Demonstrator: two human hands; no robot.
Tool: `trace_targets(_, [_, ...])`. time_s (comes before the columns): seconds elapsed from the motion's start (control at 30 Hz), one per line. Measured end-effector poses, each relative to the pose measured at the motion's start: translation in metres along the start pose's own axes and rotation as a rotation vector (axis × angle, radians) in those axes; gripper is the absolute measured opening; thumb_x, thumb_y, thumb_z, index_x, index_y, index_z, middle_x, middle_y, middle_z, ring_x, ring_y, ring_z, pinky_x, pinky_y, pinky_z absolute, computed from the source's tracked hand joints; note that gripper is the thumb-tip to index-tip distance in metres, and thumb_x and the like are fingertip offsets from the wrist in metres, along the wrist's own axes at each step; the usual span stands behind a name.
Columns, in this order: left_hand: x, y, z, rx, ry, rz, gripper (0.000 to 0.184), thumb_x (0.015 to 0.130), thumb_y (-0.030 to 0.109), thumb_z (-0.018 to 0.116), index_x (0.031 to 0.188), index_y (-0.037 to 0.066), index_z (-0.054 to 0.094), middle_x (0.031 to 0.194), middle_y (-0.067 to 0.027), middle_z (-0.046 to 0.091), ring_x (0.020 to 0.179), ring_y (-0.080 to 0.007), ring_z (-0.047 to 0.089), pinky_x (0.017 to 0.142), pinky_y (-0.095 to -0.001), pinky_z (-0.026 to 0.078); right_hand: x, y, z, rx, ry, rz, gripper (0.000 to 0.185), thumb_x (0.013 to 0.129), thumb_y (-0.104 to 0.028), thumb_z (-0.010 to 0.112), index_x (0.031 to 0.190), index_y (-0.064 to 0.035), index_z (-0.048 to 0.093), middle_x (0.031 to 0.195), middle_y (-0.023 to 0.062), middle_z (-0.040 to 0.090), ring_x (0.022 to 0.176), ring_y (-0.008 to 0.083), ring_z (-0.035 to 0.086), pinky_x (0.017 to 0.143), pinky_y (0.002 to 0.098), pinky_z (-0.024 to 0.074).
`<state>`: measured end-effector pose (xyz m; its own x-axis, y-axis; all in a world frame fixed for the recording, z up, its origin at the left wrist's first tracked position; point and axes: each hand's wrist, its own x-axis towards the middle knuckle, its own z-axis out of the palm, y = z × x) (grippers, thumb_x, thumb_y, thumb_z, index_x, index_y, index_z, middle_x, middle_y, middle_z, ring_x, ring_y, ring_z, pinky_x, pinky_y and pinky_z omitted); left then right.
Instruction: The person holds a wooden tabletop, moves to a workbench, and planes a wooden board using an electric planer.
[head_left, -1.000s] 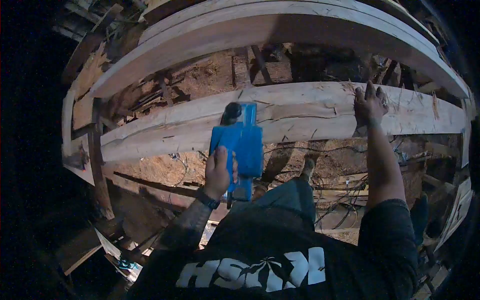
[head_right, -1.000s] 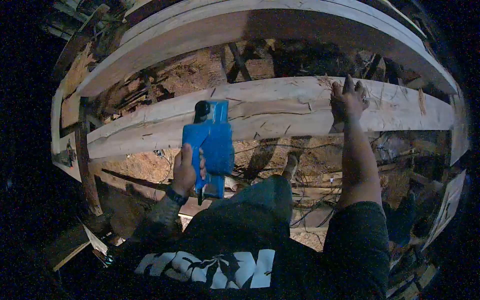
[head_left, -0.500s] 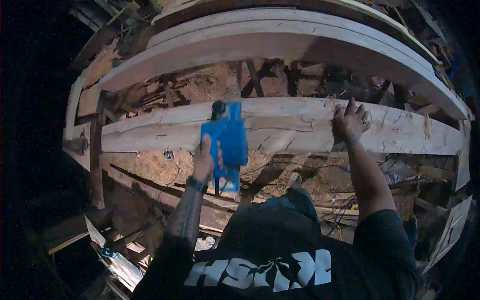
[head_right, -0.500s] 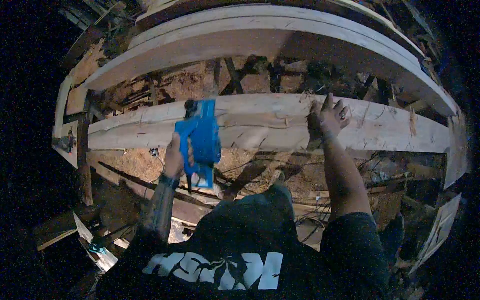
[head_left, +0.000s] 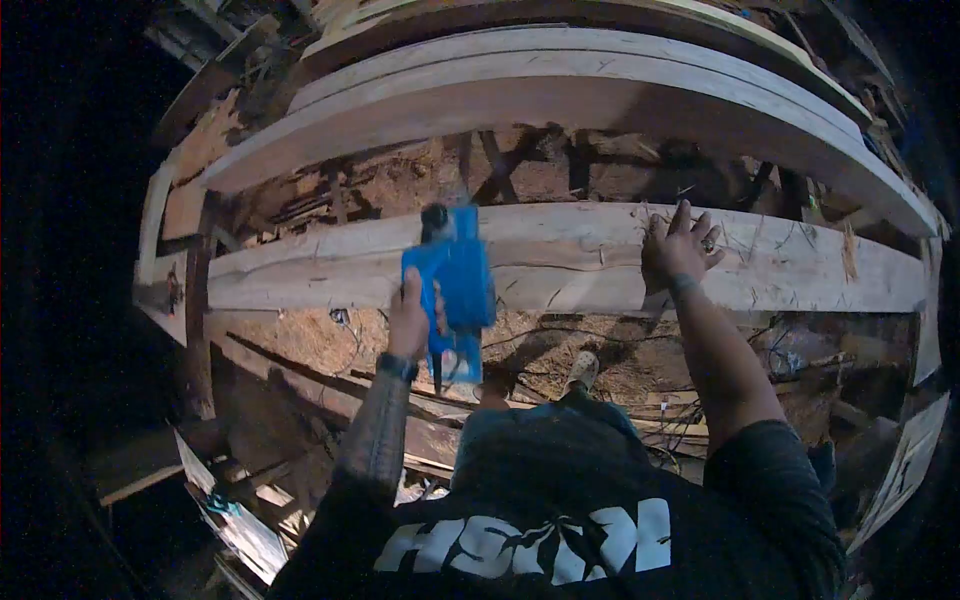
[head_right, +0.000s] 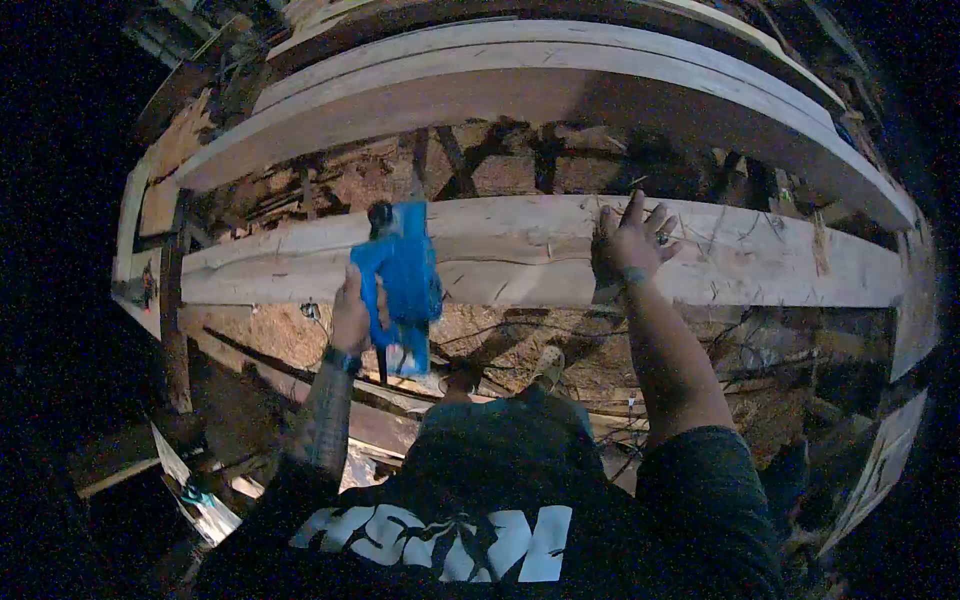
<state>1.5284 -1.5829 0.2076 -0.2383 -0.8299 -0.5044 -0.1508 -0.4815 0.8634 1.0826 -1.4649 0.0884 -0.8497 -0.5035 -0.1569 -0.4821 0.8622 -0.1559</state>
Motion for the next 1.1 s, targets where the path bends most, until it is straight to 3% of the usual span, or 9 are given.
trace_targets(0.17, [-0.04,-0.019,0.021,0.013,-0.004,-0.042,0.061,0.106,0.068,0.047,0.102,0.008,0.059,0.065,-0.0033,0.054,0.049,-0.016,0.051,0.047,-0.0335,0.046,-0.003,0.0,0.006,0.006,0.06,-0.012,0.088,0.097,-0.079,0.039,0.169,-0.031,0.028,0.176,0.0213,0.018,0.162,0.0488,0.012,0.122,0.0749,0.0019])
trace_targets(0.33, [0.028,0.024,0.043,0.11,-0.039,0.003,0.064,0.105,0.071,0.047,0.099,0.008,0.059,0.067,-0.0026,0.054,0.05,-0.0146,0.051,0.046,-0.0335,0.045,-0.007,-0.001,-0.001,0.011,0.03,-0.017,0.086,0.099,-0.076,0.039,0.169,-0.0276,0.026,0.176,0.0233,0.017,0.162,0.0491,0.01,0.123,0.0734,0.0022])
trace_targets(0.5, [0.01,0.009,0.055,0.086,-0.006,0.034,0.063,0.106,0.07,0.046,0.098,0.009,0.058,0.068,-0.0025,0.054,0.049,-0.0142,0.05,0.046,-0.0336,0.044,-0.013,-0.007,-0.017,0.01,-0.003,-0.013,0.086,0.1,-0.073,0.041,0.169,-0.0253,0.025,0.174,0.0264,0.018,0.161,0.0496,0.014,0.124,0.0716,0.003])
trace_targets(0.67, [-0.03,-0.001,0.063,0.01,0.018,-0.057,0.059,0.108,0.065,0.045,0.097,0.009,0.057,0.067,-0.0027,0.055,0.048,-0.0148,0.051,0.045,-0.0336,0.044,-0.008,-0.004,-0.006,-0.016,-0.006,0.01,0.086,0.099,-0.076,0.04,0.17,-0.0298,0.026,0.177,0.0216,0.015,0.163,0.047,0.009,0.123,0.0732,0.0009])
trace_targets(0.93, [0.032,0.019,0.077,0.0,-0.067,-0.039,0.055,0.108,0.063,0.047,0.098,0.01,0.057,0.065,-0.002,0.054,0.048,-0.0144,0.051,0.044,-0.0337,0.044,-0.009,-0.005,-0.006,0.005,0.022,0.013,0.088,0.098,-0.076,0.04,0.17,-0.0287,0.025,0.177,0.0202,0.014,0.163,0.0466,0.008,0.124,0.0717,0.0012])
trace_targets(1.1, [-0.037,-0.013,0.077,0.015,-0.105,-0.049,0.053,0.11,0.06,0.046,0.102,0.009,0.056,0.068,-0.0027,0.055,0.049,-0.015,0.051,0.045,-0.0339,0.044,-0.008,-0.004,-0.011,0.039,-0.033,0.012,0.087,0.099,-0.075,0.041,0.17,-0.0278,0.025,0.176,0.0221,0.015,0.163,0.0469,0.008,0.125,0.0712,-0.0002])
